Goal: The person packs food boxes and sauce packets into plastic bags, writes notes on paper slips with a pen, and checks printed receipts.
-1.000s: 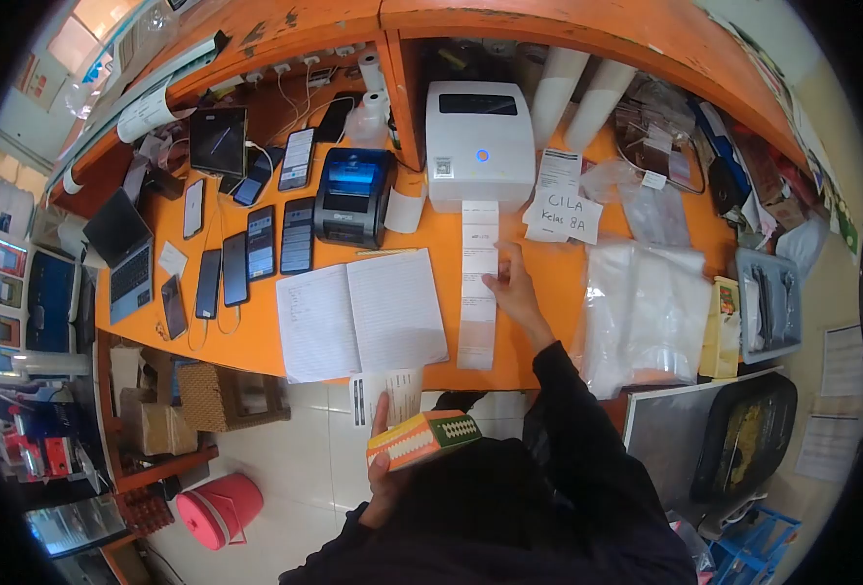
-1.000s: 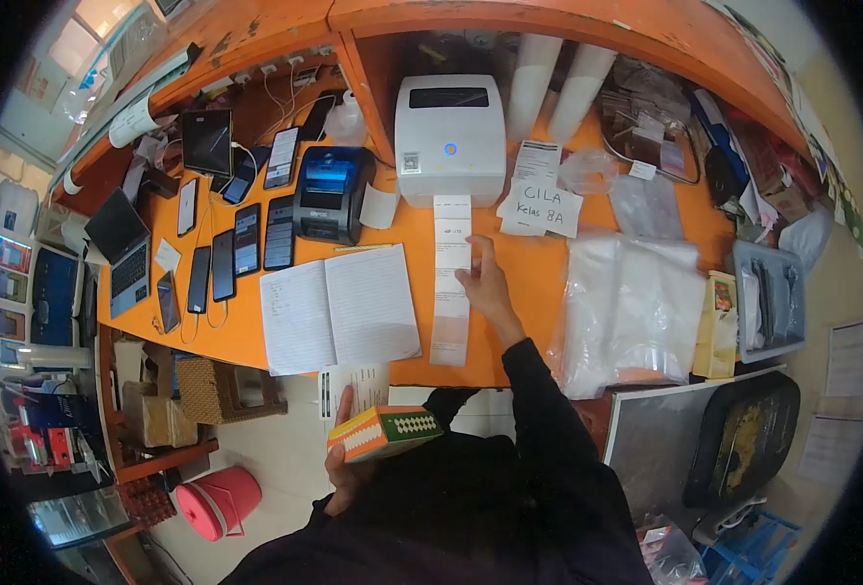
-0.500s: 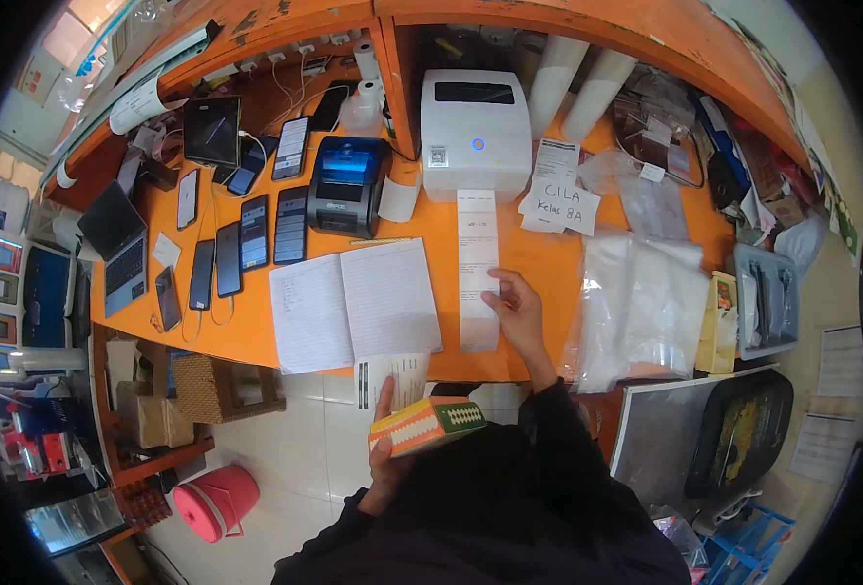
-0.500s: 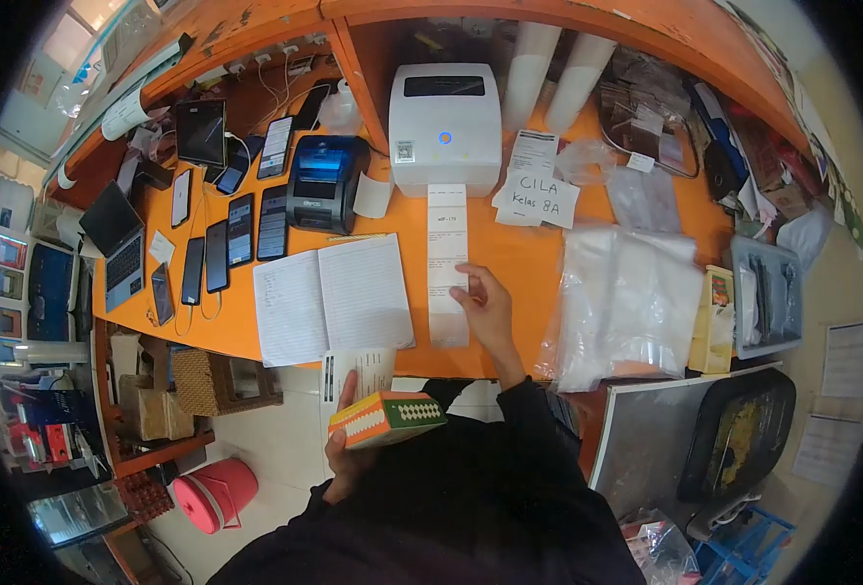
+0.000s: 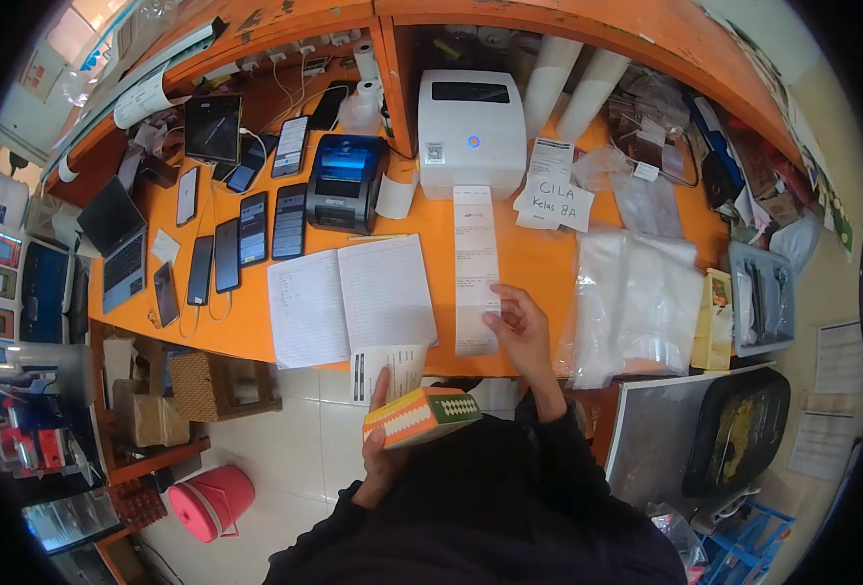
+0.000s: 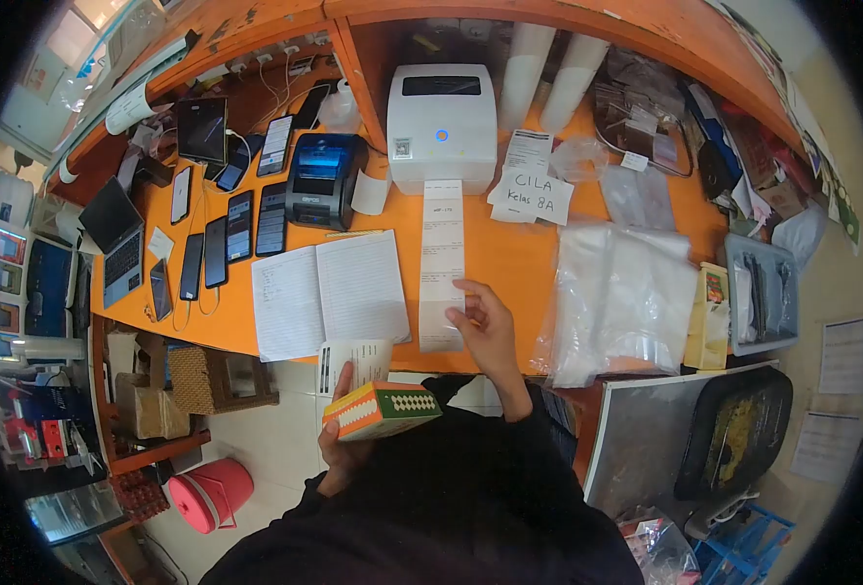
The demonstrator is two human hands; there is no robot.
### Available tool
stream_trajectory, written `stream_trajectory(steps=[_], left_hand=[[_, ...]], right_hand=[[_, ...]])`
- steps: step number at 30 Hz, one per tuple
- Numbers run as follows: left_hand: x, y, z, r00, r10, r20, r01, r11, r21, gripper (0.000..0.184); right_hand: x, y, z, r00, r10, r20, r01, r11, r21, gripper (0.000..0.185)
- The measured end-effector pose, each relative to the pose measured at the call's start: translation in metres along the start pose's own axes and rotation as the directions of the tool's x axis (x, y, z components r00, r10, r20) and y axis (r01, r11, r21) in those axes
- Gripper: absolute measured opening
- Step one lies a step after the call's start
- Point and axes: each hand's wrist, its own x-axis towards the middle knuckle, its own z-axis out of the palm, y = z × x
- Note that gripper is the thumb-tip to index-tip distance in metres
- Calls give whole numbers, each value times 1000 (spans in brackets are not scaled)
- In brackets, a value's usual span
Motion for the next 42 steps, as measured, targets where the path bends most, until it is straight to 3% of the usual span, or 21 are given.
stream_trajectory(steps=[10, 16, 22, 28, 34, 42], left_hand=[[-8, -4, -7, 1000, 16, -19, -15, 1000, 13, 107], [-5, -7, -11, 999, 27, 25, -28, 999, 40, 106], [-2, -7, -9, 997, 12, 80, -16, 999, 47, 106], [1, -2, -2, 989, -41, 145, 29, 996, 82, 107], [7, 3, 5, 970, -105, 219, 82, 991, 108, 106], [13, 2, 4, 948, -132, 290, 102, 988, 117, 106]], right_hand=[[-57, 0, 6, 986, 60, -158, -70, 996, -56, 33], [-54, -10, 5, 976, -114, -186, 62, 962, -265, 29], [-43, -15, -8, 974, -61, -219, -16, 943, -332, 22], [-42, 7, -19, 985, 84, -153, -121, 962, -244, 23], [-18, 5, -16, 985, -22, -169, -36, 942, -334, 23], [-13, 12, -16, 989, -20, -146, -35, 930, -365, 17]])
